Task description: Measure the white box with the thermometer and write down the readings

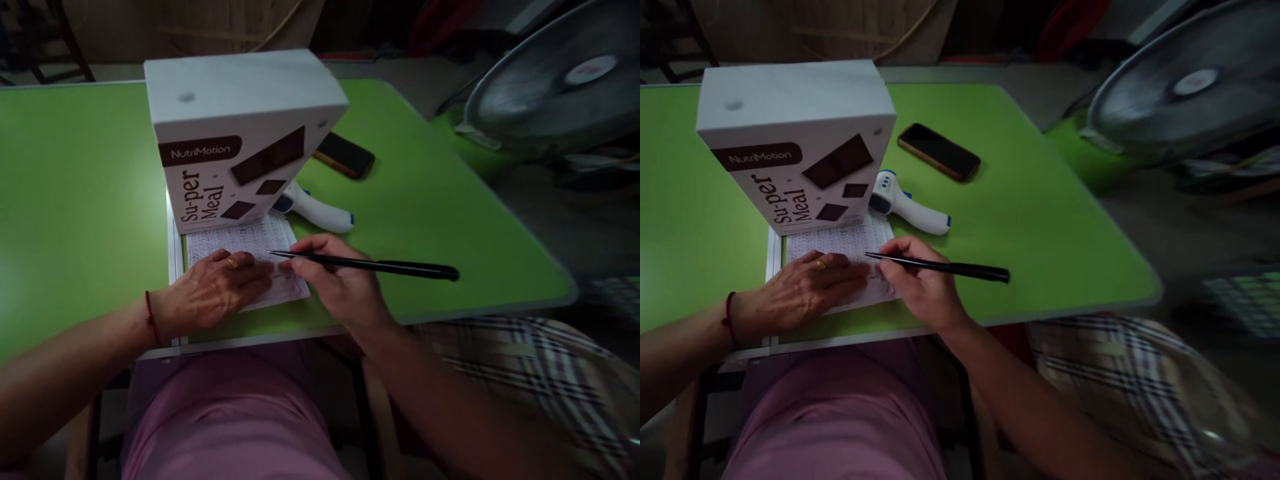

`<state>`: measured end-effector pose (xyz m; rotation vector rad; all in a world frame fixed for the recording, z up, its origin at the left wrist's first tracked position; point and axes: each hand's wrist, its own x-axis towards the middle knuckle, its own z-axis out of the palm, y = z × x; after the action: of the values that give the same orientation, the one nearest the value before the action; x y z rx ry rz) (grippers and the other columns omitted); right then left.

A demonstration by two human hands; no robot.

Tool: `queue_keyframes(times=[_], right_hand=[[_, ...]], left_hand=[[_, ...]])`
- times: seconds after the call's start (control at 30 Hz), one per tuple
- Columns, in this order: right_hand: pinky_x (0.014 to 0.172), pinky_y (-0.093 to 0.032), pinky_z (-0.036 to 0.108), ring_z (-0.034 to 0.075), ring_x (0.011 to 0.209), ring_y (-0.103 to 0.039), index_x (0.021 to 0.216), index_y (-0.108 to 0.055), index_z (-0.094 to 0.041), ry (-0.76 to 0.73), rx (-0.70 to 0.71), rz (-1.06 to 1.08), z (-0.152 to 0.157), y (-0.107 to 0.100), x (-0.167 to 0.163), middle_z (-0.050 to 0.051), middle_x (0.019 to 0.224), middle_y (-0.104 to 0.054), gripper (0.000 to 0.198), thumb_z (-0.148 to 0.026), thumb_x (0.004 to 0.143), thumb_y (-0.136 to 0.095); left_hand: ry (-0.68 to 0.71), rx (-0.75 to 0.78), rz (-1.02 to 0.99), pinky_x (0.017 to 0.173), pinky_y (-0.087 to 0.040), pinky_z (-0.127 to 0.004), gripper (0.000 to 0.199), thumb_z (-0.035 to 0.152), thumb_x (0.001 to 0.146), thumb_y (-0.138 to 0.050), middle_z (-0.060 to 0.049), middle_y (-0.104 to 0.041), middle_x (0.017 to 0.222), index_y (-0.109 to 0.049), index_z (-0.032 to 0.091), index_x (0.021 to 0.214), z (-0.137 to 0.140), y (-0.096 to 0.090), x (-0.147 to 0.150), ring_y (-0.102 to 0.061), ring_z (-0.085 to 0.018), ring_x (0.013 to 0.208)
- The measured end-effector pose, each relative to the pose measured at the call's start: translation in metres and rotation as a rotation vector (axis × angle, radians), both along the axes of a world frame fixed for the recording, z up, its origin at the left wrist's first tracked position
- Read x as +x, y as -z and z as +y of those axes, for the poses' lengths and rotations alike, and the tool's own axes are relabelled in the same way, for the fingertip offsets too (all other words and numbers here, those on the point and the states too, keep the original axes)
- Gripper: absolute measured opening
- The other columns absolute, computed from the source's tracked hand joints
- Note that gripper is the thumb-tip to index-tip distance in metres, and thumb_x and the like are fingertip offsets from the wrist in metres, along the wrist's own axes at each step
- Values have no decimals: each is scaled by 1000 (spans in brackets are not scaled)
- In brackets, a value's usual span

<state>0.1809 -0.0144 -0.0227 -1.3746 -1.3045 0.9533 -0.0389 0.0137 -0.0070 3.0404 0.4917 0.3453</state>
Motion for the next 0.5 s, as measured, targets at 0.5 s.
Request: queue_keyframes(times=[0.5], right_hand=[[46, -42, 24, 11, 47, -50, 69, -58, -24, -26, 336, -331, 6, 9, 8, -5, 55, -57, 10, -23, 78, -63]], left_hand=[[-23, 58, 19, 88, -48, -39, 28, 14, 103, -43, -9, -65, 136, -62, 12, 124, -5, -3, 0, -60, -25, 115]])
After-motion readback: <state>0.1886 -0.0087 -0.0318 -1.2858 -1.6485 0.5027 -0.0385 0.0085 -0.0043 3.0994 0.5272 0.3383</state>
